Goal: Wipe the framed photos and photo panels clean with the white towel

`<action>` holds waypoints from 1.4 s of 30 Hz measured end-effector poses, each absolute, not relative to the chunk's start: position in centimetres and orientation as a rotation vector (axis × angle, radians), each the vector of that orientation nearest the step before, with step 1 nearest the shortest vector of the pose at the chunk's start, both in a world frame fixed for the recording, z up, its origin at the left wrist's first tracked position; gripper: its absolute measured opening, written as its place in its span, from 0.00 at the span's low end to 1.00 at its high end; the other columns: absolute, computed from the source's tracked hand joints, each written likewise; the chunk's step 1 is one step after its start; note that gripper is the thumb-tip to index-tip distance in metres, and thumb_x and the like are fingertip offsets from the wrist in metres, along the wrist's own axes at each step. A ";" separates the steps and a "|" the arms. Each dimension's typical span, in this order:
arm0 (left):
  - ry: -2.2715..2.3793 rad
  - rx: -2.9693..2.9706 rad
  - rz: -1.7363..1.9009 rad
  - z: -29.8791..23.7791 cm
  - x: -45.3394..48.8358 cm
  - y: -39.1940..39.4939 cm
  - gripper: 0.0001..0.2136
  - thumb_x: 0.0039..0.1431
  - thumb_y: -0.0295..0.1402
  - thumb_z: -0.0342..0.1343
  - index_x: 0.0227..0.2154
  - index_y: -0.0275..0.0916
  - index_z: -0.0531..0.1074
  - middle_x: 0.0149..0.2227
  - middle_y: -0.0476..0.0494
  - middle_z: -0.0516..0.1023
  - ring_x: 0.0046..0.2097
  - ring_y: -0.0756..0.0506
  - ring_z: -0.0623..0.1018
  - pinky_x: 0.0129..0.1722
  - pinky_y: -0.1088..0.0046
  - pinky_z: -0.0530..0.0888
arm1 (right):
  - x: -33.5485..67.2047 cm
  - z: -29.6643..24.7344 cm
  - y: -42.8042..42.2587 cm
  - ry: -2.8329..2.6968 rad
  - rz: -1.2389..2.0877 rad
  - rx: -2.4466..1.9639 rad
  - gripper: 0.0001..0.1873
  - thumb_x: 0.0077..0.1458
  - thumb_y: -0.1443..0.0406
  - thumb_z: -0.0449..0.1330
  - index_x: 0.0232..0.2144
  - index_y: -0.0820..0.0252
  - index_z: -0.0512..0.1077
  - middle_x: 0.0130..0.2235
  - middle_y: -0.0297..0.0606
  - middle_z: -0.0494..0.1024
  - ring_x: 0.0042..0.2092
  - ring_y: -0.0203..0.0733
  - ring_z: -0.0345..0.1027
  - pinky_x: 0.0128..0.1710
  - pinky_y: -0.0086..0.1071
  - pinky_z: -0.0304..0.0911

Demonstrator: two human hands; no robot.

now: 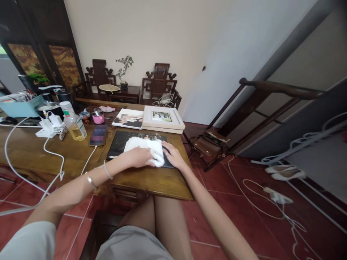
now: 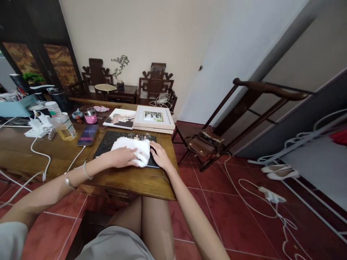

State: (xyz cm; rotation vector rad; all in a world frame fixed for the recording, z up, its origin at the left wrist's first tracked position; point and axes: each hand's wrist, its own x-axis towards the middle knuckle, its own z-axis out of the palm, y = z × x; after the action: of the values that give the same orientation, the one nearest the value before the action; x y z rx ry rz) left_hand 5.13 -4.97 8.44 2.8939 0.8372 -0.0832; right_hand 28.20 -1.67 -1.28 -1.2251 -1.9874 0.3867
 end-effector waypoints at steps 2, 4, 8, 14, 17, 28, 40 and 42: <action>0.902 2.891 -0.102 8.6 5.5 -2.2 0.16 0.64 0.43 0.49 0.50 0.45 0.71 0.57 0.40 0.68 0.54 0.39 0.71 0.53 0.63 0.65 | 28.2 -1.4 -1.7 -1.988 0.389 -1.229 0.20 0.58 0.63 0.50 0.52 0.57 0.70 0.57 0.42 0.70 0.61 0.48 0.58 0.62 0.49 0.52; 0.951 2.884 -0.131 8.6 6.0 0.3 0.15 0.64 0.42 0.49 0.50 0.44 0.72 0.58 0.39 0.66 0.57 0.38 0.67 0.55 0.61 0.62 | 28.2 -1.3 -1.7 -1.989 0.390 -1.232 0.20 0.58 0.63 0.50 0.51 0.57 0.70 0.57 0.42 0.70 0.61 0.48 0.57 0.62 0.49 0.52; 1.040 2.876 -0.146 8.4 6.9 2.8 0.15 0.66 0.40 0.47 0.51 0.45 0.70 0.64 0.43 0.56 0.65 0.36 0.53 0.58 0.46 0.54 | 28.1 -1.2 -1.8 -1.980 0.390 -1.235 0.20 0.59 0.63 0.49 0.52 0.55 0.70 0.58 0.40 0.69 0.61 0.46 0.57 0.62 0.49 0.52; 1.010 2.878 -0.164 8.5 6.1 -1.1 0.14 0.66 0.38 0.47 0.51 0.46 0.69 0.64 0.42 0.57 0.65 0.36 0.54 0.56 0.43 0.57 | 28.2 -1.3 -1.8 -1.980 0.390 -1.242 0.20 0.59 0.63 0.50 0.51 0.57 0.71 0.57 0.42 0.69 0.61 0.47 0.58 0.62 0.49 0.52; 0.909 2.900 -0.213 9.3 5.0 -5.9 0.13 0.65 0.40 0.47 0.49 0.47 0.70 0.62 0.42 0.61 0.63 0.35 0.58 0.53 0.45 0.63 | 28.1 -1.2 -1.8 -1.981 0.394 -1.242 0.20 0.59 0.63 0.50 0.51 0.57 0.71 0.57 0.42 0.69 0.61 0.47 0.58 0.62 0.49 0.51; 0.929 2.880 -0.225 9.2 4.9 -4.7 0.13 0.66 0.40 0.46 0.50 0.48 0.69 0.62 0.44 0.61 0.63 0.37 0.59 0.53 0.49 0.64 | 28.1 -1.0 -1.9 -1.979 0.412 -1.243 0.20 0.58 0.63 0.50 0.51 0.58 0.71 0.57 0.43 0.69 0.61 0.47 0.57 0.62 0.49 0.51; 0.907 2.863 -0.063 8.5 3.7 -1.5 0.15 0.67 0.39 0.44 0.53 0.46 0.68 0.64 0.43 0.57 0.66 0.38 0.50 0.59 0.43 0.51 | 28.1 -1.0 -2.0 -1.965 0.417 -1.237 0.19 0.58 0.63 0.50 0.51 0.54 0.71 0.57 0.39 0.69 0.61 0.46 0.57 0.62 0.49 0.51; 0.819 2.894 -0.090 8.8 3.4 -5.0 0.14 0.67 0.39 0.44 0.52 0.47 0.69 0.63 0.45 0.59 0.66 0.38 0.51 0.58 0.44 0.53 | 28.0 -0.9 -2.0 -1.974 0.410 -1.236 0.20 0.58 0.63 0.50 0.51 0.55 0.71 0.57 0.40 0.69 0.61 0.46 0.57 0.62 0.49 0.51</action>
State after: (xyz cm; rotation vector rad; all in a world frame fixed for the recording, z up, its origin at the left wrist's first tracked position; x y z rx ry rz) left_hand 3.43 -5.03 8.79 2.8944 0.8187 -0.0900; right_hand 28.05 -2.03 -0.93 -1.2360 -1.9738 0.4100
